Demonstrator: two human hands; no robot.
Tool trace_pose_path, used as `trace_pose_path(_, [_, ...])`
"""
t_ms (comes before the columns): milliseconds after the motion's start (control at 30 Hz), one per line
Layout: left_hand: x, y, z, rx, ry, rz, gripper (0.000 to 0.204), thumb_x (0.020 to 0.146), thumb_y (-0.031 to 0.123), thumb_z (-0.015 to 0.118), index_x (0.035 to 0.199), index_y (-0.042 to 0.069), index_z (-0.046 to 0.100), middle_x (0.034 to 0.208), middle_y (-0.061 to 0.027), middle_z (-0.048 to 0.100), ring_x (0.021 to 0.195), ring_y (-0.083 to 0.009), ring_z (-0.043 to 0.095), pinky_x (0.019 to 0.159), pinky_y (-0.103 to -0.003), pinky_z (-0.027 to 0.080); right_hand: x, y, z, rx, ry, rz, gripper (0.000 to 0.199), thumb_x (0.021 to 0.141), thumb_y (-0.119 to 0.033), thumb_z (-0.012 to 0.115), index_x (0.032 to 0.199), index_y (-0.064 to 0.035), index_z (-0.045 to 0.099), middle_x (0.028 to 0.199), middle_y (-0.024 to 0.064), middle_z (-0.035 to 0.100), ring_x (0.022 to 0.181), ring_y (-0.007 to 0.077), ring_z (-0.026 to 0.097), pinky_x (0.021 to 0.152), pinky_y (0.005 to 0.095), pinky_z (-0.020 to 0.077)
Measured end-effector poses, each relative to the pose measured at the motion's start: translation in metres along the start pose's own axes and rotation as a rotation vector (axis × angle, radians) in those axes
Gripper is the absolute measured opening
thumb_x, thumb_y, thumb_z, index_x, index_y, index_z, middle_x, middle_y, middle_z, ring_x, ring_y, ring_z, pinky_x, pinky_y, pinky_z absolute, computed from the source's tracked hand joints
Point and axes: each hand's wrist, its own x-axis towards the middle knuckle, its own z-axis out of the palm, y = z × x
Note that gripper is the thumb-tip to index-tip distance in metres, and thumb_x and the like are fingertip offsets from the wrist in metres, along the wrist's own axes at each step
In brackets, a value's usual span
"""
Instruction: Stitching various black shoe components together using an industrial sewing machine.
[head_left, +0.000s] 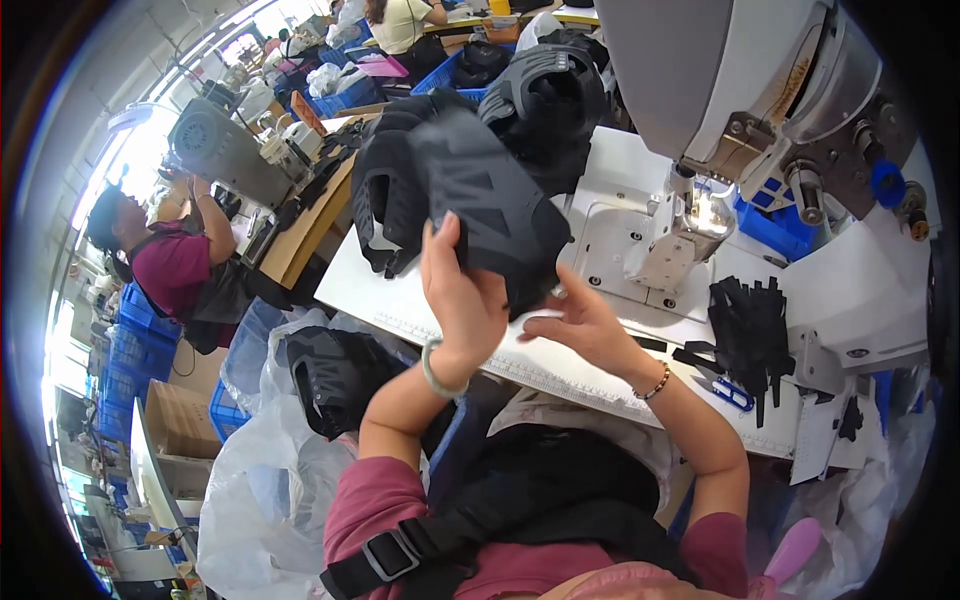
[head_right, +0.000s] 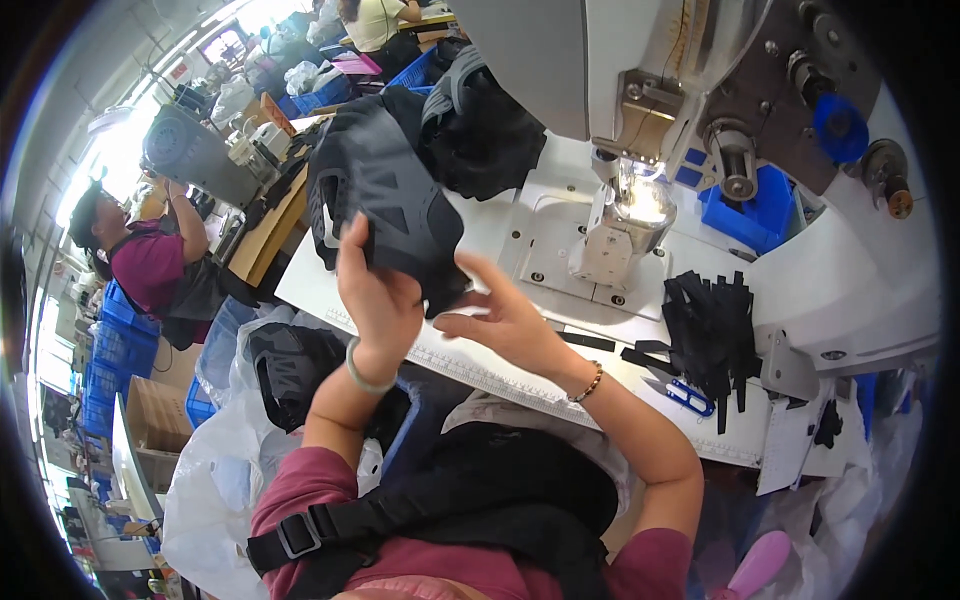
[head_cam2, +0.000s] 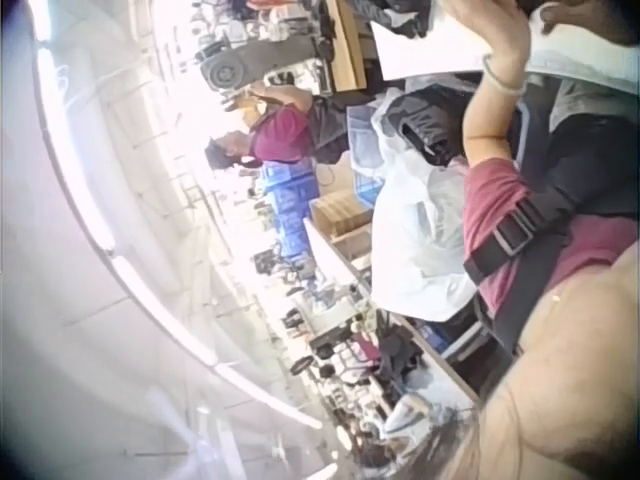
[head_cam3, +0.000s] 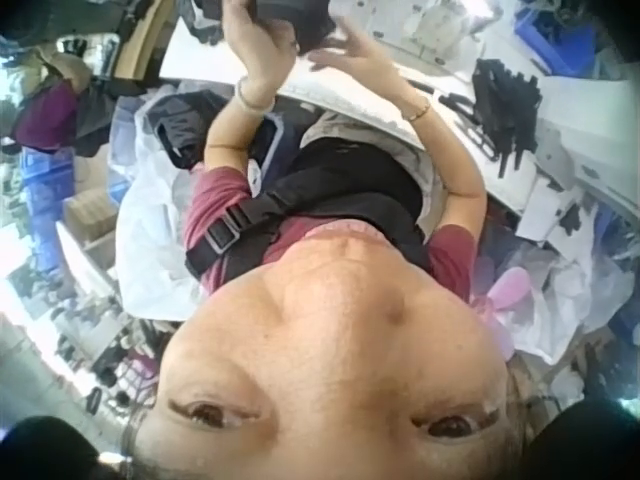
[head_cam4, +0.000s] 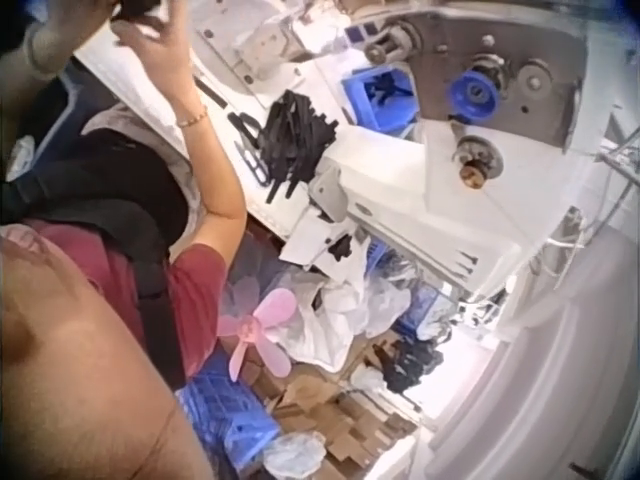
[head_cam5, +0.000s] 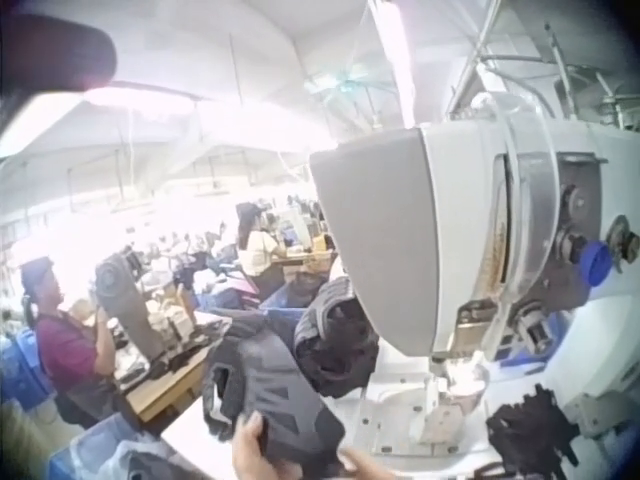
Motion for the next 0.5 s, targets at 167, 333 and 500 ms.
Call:
trace_pose_path(167, [-0.006, -0.006, 0.033, 0.319, 0.131, -0.274, 0.021, 0.094, 0.023, 0.05, 0.091, 0.003, 0.056, 0.07, 0.0, 0.056, 0.065, -0.0089, 0.054, 0.061, -0.022, 0.041, -0.014, -0.013, 0.007, -0.074, 0.357, 0.102, 0.02, 0.09, -0.019, 0.058, 0.094, 0.001, 0.061, 0.075, 0.0044, 0.063, 0.057, 0.0093, 0.059, 0.054, 0.0215, 0.0502])
trace_pose_path(333, [0.006, -0.003, 0.032, 1.229, -0.595, -0.072, 0.022, 0.089, 0.013, 0.058, 0.074, -0.001, 0.051, 0.067, -0.0014, 0.05, 0.066, -0.0067, 0.052, 0.056, -0.023, 0.037, -0.028, -0.056, 0.007, -0.212, 0.433, 0.089, 0.019, 0.087, -0.018, 0.063, 0.089, 0.0007, 0.062, 0.064, 0.0039, 0.062, 0.046, 0.0059, 0.053, 0.041, 0.018, 0.0416])
trace_pose_path(500, [0.035, -0.042, 0.066, 0.996, -0.428, -0.027, 0.015, 0.089, 0.012, 0.057, 0.087, -0.003, 0.057, 0.058, -0.0021, 0.052, 0.05, -0.0044, 0.047, 0.045, -0.021, 0.037, -0.039, -0.074, -0.019, -0.165, 0.584, -0.033, 0.021, 0.091, -0.018, 0.056, 0.083, 0.0018, 0.058, 0.065, 0.0088, 0.062, 0.041, 0.0088, 0.052, 0.04, 0.0181, 0.0405])
